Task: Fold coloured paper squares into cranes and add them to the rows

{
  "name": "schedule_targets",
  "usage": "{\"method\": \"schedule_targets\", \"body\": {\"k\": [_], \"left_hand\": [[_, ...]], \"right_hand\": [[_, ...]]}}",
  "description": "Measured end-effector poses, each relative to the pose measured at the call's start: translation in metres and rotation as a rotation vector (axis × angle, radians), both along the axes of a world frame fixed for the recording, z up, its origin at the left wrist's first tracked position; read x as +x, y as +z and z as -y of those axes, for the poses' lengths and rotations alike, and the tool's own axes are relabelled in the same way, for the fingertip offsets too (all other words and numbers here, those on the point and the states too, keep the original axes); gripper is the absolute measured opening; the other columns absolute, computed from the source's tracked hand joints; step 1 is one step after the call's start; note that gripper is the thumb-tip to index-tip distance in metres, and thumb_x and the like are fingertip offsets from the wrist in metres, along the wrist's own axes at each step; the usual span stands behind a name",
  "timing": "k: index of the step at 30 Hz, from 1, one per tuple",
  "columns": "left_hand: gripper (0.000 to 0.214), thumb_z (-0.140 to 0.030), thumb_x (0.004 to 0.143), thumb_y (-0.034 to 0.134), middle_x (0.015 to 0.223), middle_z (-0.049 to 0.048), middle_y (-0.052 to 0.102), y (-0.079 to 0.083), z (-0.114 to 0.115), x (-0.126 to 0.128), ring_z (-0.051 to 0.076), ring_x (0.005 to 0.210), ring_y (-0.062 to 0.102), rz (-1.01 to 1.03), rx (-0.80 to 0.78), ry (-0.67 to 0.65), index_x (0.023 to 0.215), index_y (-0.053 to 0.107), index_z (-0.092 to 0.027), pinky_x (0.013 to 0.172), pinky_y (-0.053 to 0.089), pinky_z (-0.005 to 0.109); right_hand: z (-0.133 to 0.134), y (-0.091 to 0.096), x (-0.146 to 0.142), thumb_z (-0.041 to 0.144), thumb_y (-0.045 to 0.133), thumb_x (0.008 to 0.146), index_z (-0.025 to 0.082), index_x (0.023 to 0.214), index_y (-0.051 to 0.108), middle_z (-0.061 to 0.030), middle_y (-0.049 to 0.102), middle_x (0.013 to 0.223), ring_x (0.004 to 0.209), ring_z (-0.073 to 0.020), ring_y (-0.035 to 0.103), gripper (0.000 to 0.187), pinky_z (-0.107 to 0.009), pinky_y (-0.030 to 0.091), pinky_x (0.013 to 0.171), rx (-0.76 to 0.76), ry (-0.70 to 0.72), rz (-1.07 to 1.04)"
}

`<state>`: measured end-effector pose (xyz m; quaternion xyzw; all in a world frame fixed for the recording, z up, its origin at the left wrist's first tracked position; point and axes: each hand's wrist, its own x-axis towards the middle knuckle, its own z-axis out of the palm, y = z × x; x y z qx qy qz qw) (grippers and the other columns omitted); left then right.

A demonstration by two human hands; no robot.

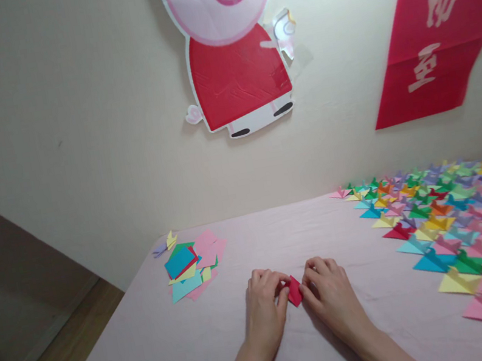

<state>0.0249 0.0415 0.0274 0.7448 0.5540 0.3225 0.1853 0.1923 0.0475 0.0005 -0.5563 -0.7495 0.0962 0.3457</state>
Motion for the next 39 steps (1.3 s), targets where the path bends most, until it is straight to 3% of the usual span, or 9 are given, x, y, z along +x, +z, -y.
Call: {"method": "schedule_targets", "body": {"k": [3,7,9,17,22,28,32,39], "left_hand": [[0.021,-0.007,0.087,0.060,0.097,0.0025,0.061,-0.003,0.000,-0.002,0.024,0.098,0.049,-0.082,0.046,-0.021,0.089,0.069,-0.027,0.081,0.040,0.037],[0.030,-0.002,0.087,0.054,0.097,0.0019,0.064,-0.002,-0.001,-0.006,0.023,0.098,0.049,-0.171,0.070,-0.115,0.094,0.069,-0.028,0.081,0.039,0.038],[0.035,0.002,0.084,0.051,0.096,0.0018,0.065,0.001,-0.001,-0.008,0.023,0.098,0.048,-0.216,0.082,-0.152,0.094,0.068,-0.027,0.083,0.038,0.040],[0.035,0.001,0.075,0.053,0.099,0.0011,0.065,0.008,0.005,-0.011,0.024,0.100,0.048,-0.254,0.103,-0.201,0.095,0.066,-0.025,0.089,0.035,0.043],[0.020,-0.010,0.084,0.058,0.097,0.0019,0.066,0.010,0.002,-0.010,0.025,0.099,0.050,-0.270,0.105,-0.201,0.093,0.067,-0.025,0.089,0.036,0.044],[0.014,-0.009,0.086,0.060,0.092,0.0025,0.065,0.012,-0.008,-0.004,0.025,0.099,0.050,-0.371,0.150,-0.204,0.088,0.067,-0.022,0.091,0.037,0.045],[0.016,-0.005,0.084,0.058,0.099,0.0045,0.063,0.006,-0.012,0.001,0.024,0.099,0.051,-0.406,0.220,-0.221,0.089,0.064,-0.019,0.092,0.039,0.042],[0.007,-0.012,0.088,0.061,0.094,0.0048,0.062,-0.004,-0.019,0.002,0.024,0.096,0.051,-0.408,0.247,-0.296,0.088,0.058,-0.019,0.088,0.040,0.041]], "right_hand": [[0.000,0.005,0.001,0.018,0.054,0.087,0.023,0.084,0.060,-0.0077,0.063,0.098,0.091,-0.0257,0.053,0.008,-0.043,0.046,0.080,-0.005,0.089,-0.025],[0.001,0.018,0.006,0.012,0.047,0.091,0.024,0.091,0.063,-0.0059,0.064,0.094,0.088,-0.0223,0.057,0.020,-0.036,0.048,0.076,-0.044,0.336,-0.032],[0.001,0.022,0.008,0.011,0.051,0.090,0.025,0.090,0.065,-0.0046,0.066,0.092,0.086,-0.0213,0.058,0.020,-0.033,0.047,0.075,-0.021,0.389,0.031],[-0.002,0.011,0.008,0.013,0.052,0.092,0.023,0.081,0.064,-0.0026,0.067,0.081,0.074,-0.0192,0.055,0.019,-0.032,0.042,0.070,0.133,0.305,0.244],[-0.002,0.009,0.007,0.012,0.051,0.089,0.023,0.079,0.061,-0.0031,0.065,0.080,0.076,-0.0201,0.055,0.018,-0.032,0.043,0.069,0.067,0.268,0.116],[-0.001,0.016,0.008,0.012,0.052,0.087,0.023,0.080,0.062,-0.0035,0.065,0.085,0.082,-0.0213,0.056,0.016,-0.035,0.046,0.074,-0.032,0.287,0.011],[-0.001,0.017,0.012,0.011,0.053,0.082,0.025,0.087,0.065,-0.0045,0.064,0.092,0.089,-0.0230,0.055,0.019,-0.039,0.045,0.080,-0.068,0.207,-0.021],[-0.008,0.010,0.018,0.016,0.054,0.086,0.024,0.079,0.066,-0.0037,0.064,0.083,0.083,-0.0233,0.054,0.015,-0.040,0.044,0.077,-0.146,0.197,-0.084]]}}
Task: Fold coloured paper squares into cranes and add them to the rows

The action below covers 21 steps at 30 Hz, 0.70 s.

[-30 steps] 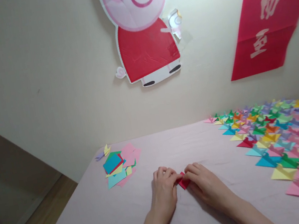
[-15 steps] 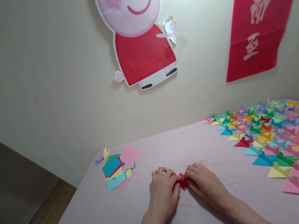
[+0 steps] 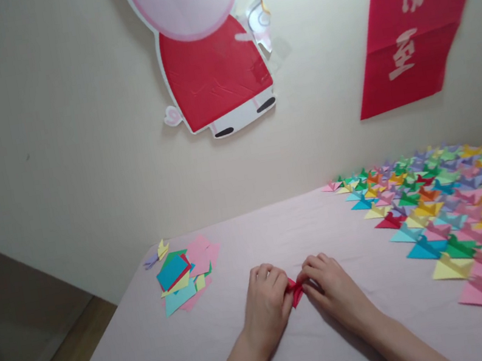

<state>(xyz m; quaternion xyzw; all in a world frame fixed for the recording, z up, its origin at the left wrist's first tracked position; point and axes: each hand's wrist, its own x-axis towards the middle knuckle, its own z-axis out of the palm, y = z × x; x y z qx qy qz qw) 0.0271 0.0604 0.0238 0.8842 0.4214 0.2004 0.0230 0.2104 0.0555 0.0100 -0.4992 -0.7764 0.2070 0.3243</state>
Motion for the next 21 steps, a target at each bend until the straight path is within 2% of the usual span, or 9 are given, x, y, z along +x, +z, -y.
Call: {"method": "schedule_targets", "body": {"k": [3,11,21], "left_hand": [[0.008,-0.014,0.089,0.062,0.093,0.0035,0.062,-0.002,-0.003,0.002,0.023,0.094,0.051,0.060,-0.021,-0.006,0.087,0.058,-0.020,0.086,0.039,0.039],[0.012,-0.013,0.087,0.065,0.087,0.0015,0.063,-0.005,-0.007,0.005,0.021,0.091,0.051,0.207,-0.126,0.083,0.079,0.060,-0.021,0.079,0.038,0.035],[0.009,-0.017,0.090,0.062,0.086,0.0003,0.067,-0.007,-0.012,0.001,0.021,0.091,0.054,0.335,-0.280,0.145,0.084,0.066,-0.023,0.081,0.038,0.035]], "right_hand": [[-0.002,-0.002,0.001,0.020,0.056,0.087,0.025,0.078,0.066,-0.0032,0.064,0.082,0.082,-0.0230,0.054,0.014,-0.039,0.044,0.076,-0.007,-0.010,-0.041],[-0.007,-0.009,0.005,0.028,0.057,0.089,0.027,0.078,0.069,-0.0025,0.068,0.083,0.084,-0.0238,0.055,0.016,-0.040,0.042,0.079,-0.084,-0.015,-0.109],[-0.017,0.002,-0.006,0.025,0.066,0.075,0.026,0.067,0.067,-0.0018,0.068,0.078,0.079,-0.0239,0.056,0.008,-0.039,0.039,0.075,-0.169,-0.107,-0.002]]}}
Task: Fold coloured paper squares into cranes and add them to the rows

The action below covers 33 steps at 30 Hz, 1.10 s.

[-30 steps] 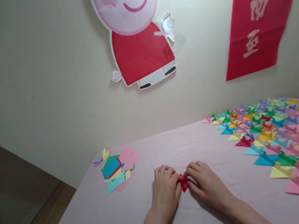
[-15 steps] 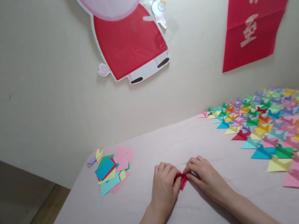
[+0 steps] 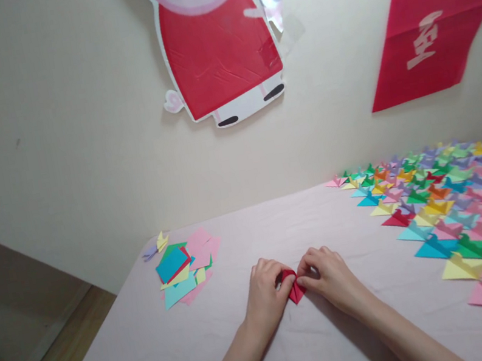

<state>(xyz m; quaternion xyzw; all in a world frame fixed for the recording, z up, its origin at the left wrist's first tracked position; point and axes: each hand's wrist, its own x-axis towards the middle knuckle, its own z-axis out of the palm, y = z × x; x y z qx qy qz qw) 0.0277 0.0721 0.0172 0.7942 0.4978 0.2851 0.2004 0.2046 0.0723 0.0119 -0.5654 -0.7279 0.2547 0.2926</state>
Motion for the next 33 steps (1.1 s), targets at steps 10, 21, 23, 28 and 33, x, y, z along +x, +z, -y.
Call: {"method": "schedule_targets", "body": {"k": [10,21,23,28,33], "left_hand": [[0.016,-0.021,0.097,0.054,0.086,-0.0002,0.064,0.001,-0.004,-0.005,0.019,0.088,0.055,0.100,-0.073,0.025,0.083,0.063,-0.022,0.080,0.037,0.032],[0.020,-0.022,0.098,0.050,0.084,0.0010,0.062,-0.004,-0.006,-0.006,0.021,0.087,0.054,0.073,-0.081,0.039,0.082,0.063,-0.022,0.079,0.038,0.032],[0.019,-0.022,0.097,0.051,0.084,0.0012,0.062,-0.003,-0.006,-0.006,0.021,0.087,0.055,0.079,-0.089,0.046,0.083,0.063,-0.022,0.079,0.038,0.032],[0.020,-0.023,0.097,0.051,0.083,0.0011,0.062,-0.002,-0.004,-0.005,0.021,0.085,0.055,0.127,-0.115,0.054,0.082,0.064,-0.022,0.078,0.038,0.032],[0.022,-0.025,0.097,0.050,0.081,0.0009,0.063,-0.001,-0.006,-0.005,0.021,0.083,0.056,0.159,-0.140,0.051,0.079,0.063,-0.022,0.076,0.039,0.031]], "right_hand": [[-0.005,0.006,-0.013,0.014,0.066,0.068,0.026,0.068,0.068,-0.0028,0.066,0.085,0.087,-0.0259,0.055,0.012,-0.038,0.036,0.077,-0.038,-0.066,0.134],[-0.012,0.019,0.002,0.021,0.061,0.077,0.025,0.073,0.071,-0.0029,0.065,0.091,0.091,-0.0241,0.053,0.012,-0.038,0.038,0.084,-0.226,0.093,0.064],[-0.012,0.018,0.003,0.021,0.060,0.078,0.025,0.071,0.071,-0.0027,0.066,0.091,0.090,-0.0238,0.053,0.013,-0.038,0.038,0.083,-0.203,0.089,0.057],[-0.010,0.013,-0.005,0.022,0.067,0.076,0.024,0.070,0.070,-0.0024,0.066,0.090,0.091,-0.0250,0.053,0.007,-0.042,0.035,0.085,-0.144,0.035,0.101],[-0.006,0.009,-0.013,0.019,0.069,0.074,0.024,0.071,0.068,-0.0029,0.066,0.090,0.092,-0.0256,0.054,0.006,-0.041,0.035,0.083,-0.083,-0.010,0.120]]}}
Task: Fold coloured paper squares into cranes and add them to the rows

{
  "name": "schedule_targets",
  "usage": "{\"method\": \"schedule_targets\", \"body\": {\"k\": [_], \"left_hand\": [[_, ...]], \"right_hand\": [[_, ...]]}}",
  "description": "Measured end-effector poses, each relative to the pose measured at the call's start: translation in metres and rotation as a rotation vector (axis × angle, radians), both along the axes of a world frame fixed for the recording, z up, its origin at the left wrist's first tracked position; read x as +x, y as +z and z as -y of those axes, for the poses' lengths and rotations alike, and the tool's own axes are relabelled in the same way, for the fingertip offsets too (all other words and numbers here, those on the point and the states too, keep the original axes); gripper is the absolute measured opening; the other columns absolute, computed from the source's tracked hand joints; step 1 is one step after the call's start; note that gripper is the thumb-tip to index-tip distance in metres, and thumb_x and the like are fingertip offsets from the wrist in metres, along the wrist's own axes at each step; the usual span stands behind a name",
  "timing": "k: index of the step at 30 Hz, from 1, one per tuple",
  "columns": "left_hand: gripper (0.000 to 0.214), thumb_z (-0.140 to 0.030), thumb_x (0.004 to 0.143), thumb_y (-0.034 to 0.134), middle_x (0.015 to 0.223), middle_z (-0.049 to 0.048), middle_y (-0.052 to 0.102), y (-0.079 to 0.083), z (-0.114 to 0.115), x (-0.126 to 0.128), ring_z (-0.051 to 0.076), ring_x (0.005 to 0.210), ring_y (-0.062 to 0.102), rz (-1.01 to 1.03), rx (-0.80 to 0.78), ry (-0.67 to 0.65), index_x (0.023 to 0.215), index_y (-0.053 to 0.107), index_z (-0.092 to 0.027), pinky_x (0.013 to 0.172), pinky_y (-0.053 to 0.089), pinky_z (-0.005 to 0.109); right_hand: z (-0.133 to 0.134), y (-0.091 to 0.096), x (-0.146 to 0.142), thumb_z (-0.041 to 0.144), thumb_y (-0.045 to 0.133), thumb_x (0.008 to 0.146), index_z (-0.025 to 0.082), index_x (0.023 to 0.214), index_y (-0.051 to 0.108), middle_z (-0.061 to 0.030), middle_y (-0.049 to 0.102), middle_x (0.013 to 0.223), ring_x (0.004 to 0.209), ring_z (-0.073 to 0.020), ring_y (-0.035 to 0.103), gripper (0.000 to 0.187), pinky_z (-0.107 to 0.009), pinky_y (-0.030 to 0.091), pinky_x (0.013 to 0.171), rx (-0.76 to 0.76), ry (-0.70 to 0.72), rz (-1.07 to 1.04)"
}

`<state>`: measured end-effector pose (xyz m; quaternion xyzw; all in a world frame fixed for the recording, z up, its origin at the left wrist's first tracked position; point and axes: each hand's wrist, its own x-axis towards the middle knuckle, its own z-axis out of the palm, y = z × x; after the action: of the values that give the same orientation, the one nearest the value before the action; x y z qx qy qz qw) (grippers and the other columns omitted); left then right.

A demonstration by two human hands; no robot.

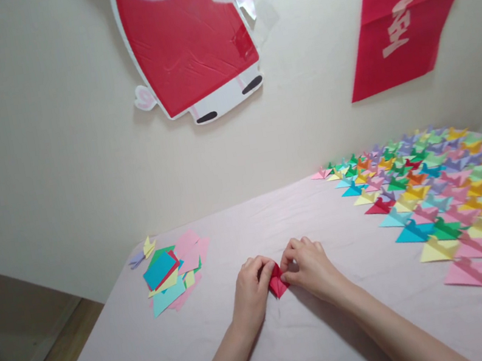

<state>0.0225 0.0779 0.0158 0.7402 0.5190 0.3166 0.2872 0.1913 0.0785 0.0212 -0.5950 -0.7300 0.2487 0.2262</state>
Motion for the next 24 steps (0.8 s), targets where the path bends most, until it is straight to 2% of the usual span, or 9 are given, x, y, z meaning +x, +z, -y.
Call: {"method": "schedule_targets", "body": {"k": [8,13,17,24], "left_hand": [[0.015,-0.019,0.095,0.051,0.089,0.0004,0.068,-0.001,-0.001,-0.003,0.020,0.086,0.059,0.033,0.023,-0.061,0.089,0.065,-0.023,0.079,0.041,0.031],[0.014,-0.016,0.093,0.053,0.088,0.0004,0.068,-0.003,-0.001,-0.002,0.020,0.086,0.059,-0.005,0.015,-0.026,0.087,0.065,-0.023,0.079,0.042,0.031],[0.014,-0.017,0.093,0.054,0.086,0.0008,0.068,-0.002,-0.002,0.000,0.020,0.083,0.060,-0.041,0.009,-0.005,0.086,0.065,-0.022,0.076,0.042,0.030],[0.014,-0.018,0.093,0.051,0.088,0.0003,0.069,0.001,-0.002,0.001,0.019,0.084,0.060,-0.057,0.018,-0.003,0.087,0.063,-0.023,0.077,0.042,0.030]], "right_hand": [[-0.003,-0.007,0.001,0.021,0.066,0.078,0.024,0.075,0.067,-0.0032,0.066,0.091,0.094,-0.0261,0.052,0.005,-0.041,0.037,0.085,0.062,-0.045,-0.070],[-0.007,-0.005,0.009,0.017,0.062,0.078,0.026,0.076,0.071,-0.0028,0.068,0.093,0.094,-0.0257,0.053,0.013,-0.041,0.037,0.087,0.012,0.033,-0.085],[-0.010,-0.003,0.013,0.027,0.058,0.086,0.028,0.076,0.073,-0.0031,0.069,0.091,0.092,-0.0249,0.054,0.019,-0.041,0.037,0.086,-0.019,0.086,-0.112],[-0.009,-0.009,0.007,0.035,0.061,0.084,0.025,0.071,0.072,-0.0037,0.069,0.087,0.090,-0.0249,0.053,0.019,-0.041,0.036,0.084,0.014,0.016,-0.082]]}}
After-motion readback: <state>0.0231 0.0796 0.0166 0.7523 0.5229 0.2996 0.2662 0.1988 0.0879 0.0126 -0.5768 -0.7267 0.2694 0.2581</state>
